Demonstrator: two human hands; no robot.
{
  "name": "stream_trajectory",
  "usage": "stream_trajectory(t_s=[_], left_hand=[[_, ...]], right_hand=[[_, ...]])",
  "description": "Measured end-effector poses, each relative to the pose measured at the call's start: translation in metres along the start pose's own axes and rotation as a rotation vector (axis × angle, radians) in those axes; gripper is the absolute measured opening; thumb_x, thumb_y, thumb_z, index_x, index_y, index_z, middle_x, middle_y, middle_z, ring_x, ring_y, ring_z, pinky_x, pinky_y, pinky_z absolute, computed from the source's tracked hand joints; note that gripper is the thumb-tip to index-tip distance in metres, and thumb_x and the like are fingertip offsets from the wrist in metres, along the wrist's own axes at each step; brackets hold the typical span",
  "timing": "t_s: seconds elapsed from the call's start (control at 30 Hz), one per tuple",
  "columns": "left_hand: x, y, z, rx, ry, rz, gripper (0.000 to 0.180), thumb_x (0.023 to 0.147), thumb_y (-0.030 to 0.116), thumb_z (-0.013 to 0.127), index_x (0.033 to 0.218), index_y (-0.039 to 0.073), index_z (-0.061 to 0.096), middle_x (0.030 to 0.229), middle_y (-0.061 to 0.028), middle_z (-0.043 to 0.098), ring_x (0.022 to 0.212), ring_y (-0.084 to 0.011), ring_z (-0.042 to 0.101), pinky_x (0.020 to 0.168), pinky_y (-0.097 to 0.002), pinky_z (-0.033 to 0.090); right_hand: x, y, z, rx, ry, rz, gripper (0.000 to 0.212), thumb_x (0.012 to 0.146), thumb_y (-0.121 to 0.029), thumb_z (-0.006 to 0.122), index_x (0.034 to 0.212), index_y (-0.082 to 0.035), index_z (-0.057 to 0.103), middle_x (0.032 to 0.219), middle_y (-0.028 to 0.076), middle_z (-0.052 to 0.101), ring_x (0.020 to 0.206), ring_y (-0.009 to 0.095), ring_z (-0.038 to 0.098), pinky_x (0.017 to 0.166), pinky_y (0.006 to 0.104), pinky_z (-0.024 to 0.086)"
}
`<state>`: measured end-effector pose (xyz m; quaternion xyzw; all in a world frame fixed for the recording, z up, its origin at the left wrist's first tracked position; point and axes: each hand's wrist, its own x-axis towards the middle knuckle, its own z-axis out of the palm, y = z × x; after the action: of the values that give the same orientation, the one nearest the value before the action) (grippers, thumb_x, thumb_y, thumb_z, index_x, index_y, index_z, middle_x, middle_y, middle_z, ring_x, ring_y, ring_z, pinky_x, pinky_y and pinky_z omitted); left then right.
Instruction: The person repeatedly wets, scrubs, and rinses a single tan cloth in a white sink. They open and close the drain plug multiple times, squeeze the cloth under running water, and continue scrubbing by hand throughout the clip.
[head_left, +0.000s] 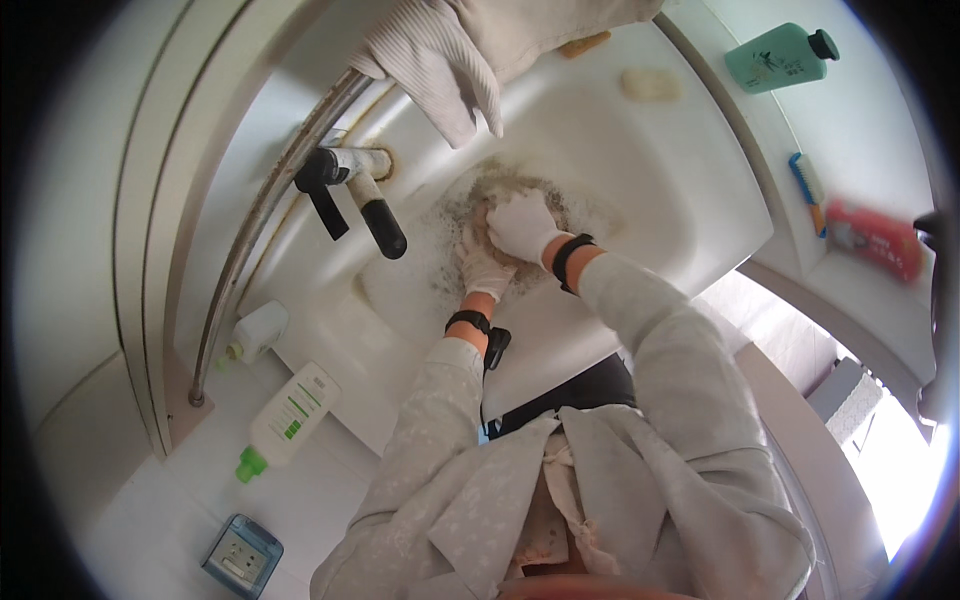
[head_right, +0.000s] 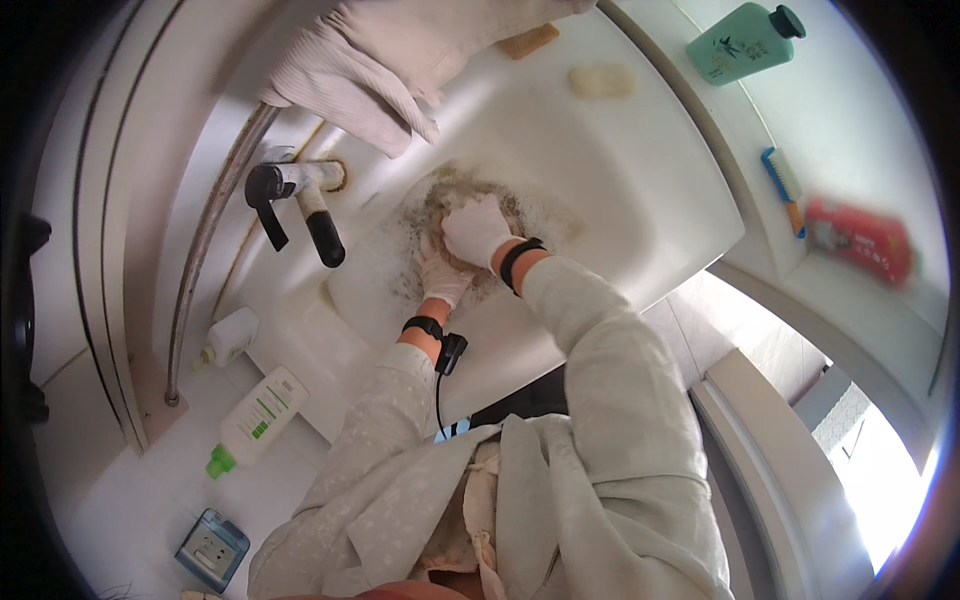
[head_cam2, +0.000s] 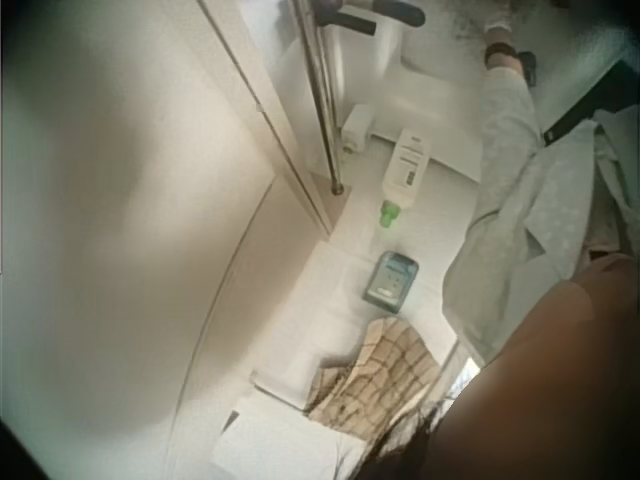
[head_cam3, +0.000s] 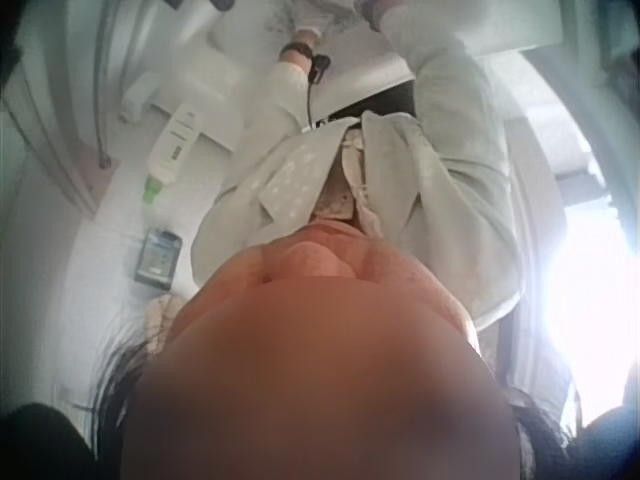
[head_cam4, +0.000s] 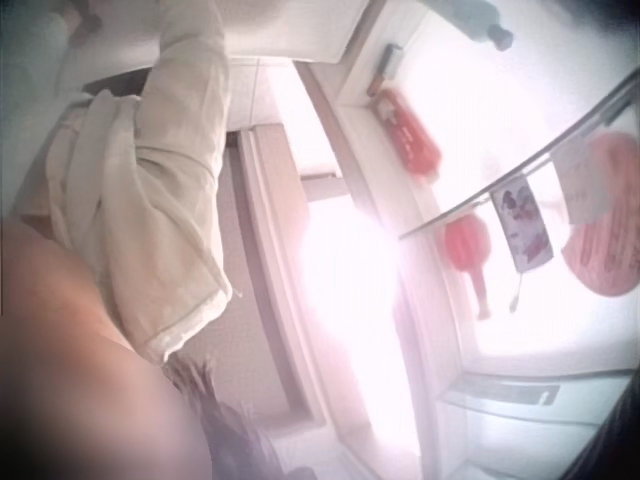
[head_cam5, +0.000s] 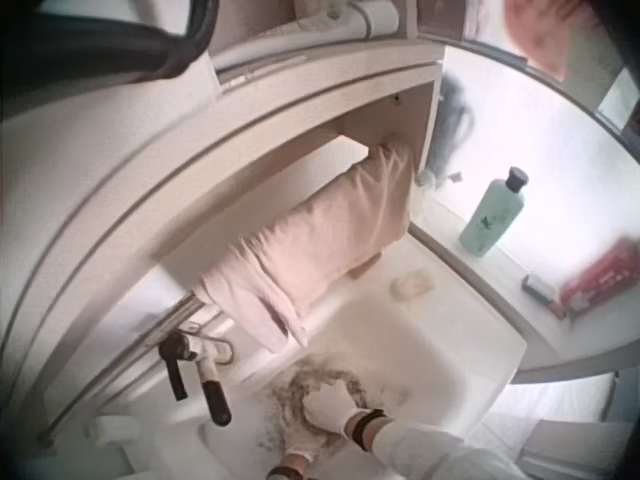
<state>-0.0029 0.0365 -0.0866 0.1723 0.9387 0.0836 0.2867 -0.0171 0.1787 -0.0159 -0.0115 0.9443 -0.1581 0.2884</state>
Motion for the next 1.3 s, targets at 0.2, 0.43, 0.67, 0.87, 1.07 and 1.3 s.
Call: stream_trajectory(t_s=[0.2,0.43,0.67,0.87,1.07,1.3], left_hand=[[-0.008,-0.010,-0.042,-0.287,0.114,0.020,0.092,0.067,0.025,0.084,0.145,0.018,0.036,0.131,-0.0134,0.049,0.119,-0.0379,0.048,0.098,-0.0488,0.042],[-0.053,-0.051,-0.063,0.213,0.591,0.549,0.093,0.066,0.010,0.080,0.148,0.025,0.038,0.097,-0.0049,0.047,0.092,-0.0268,0.050,0.083,-0.0454,0.042],[-0.080,-0.034,-0.071,0.212,0.119,0.246,0.111,0.066,0.040,0.086,0.154,0.026,0.019,0.148,-0.0156,0.024,0.133,-0.0437,0.028,0.104,-0.0589,0.034],[-0.006,0.001,-0.065,0.277,-0.151,0.133,0.118,0.064,0.048,0.084,0.155,0.024,0.013,0.152,-0.0190,0.017,0.138,-0.0511,0.019,0.108,-0.0596,0.032],[0.026,-0.004,-0.049,0.348,0.025,0.086,0.105,0.071,0.057,0.075,0.154,0.024,0.021,0.150,-0.0158,0.025,0.136,-0.0401,0.029,0.108,-0.0489,0.034],[0.007,0.010,-0.071,0.287,-0.026,-0.010,0.114,0.065,0.052,0.081,0.155,0.029,0.015,0.143,-0.0159,0.035,0.127,-0.0390,0.038,0.104,-0.0523,0.036]], right_hand=[[0.019,0.041,-0.024,0.413,0.409,0.278,0.031,0.090,-0.035,0.055,0.089,-0.007,0.068,0.101,0.014,0.067,0.100,0.034,0.060,0.086,0.0499,0.044],[-0.058,0.076,-0.025,0.239,0.490,-0.248,0.016,0.083,-0.019,0.066,0.085,-0.004,0.060,0.095,0.012,0.057,0.096,0.035,0.056,0.082,0.0457,0.048],[-0.089,0.041,-0.018,0.073,-0.094,0.025,0.058,0.090,-0.044,0.059,0.143,-0.028,0.041,0.158,0.008,0.018,0.143,0.043,0.015,0.105,0.0642,0.034],[-0.034,0.024,-0.016,-0.069,-0.028,0.104,0.062,0.094,-0.056,0.047,0.150,-0.035,0.032,0.163,0.004,0.007,0.148,0.037,0.008,0.108,0.0713,0.019],[0.013,0.035,-0.013,-0.063,0.067,0.089,0.058,0.091,-0.050,0.052,0.147,-0.037,0.038,0.161,0.005,0.014,0.146,0.033,0.017,0.109,0.0627,0.025],[-0.001,0.052,-0.024,-0.073,0.242,0.001,0.044,0.087,-0.024,0.058,0.130,-0.034,0.057,0.153,0.006,0.033,0.139,0.032,0.032,0.104,0.0448,0.041]])
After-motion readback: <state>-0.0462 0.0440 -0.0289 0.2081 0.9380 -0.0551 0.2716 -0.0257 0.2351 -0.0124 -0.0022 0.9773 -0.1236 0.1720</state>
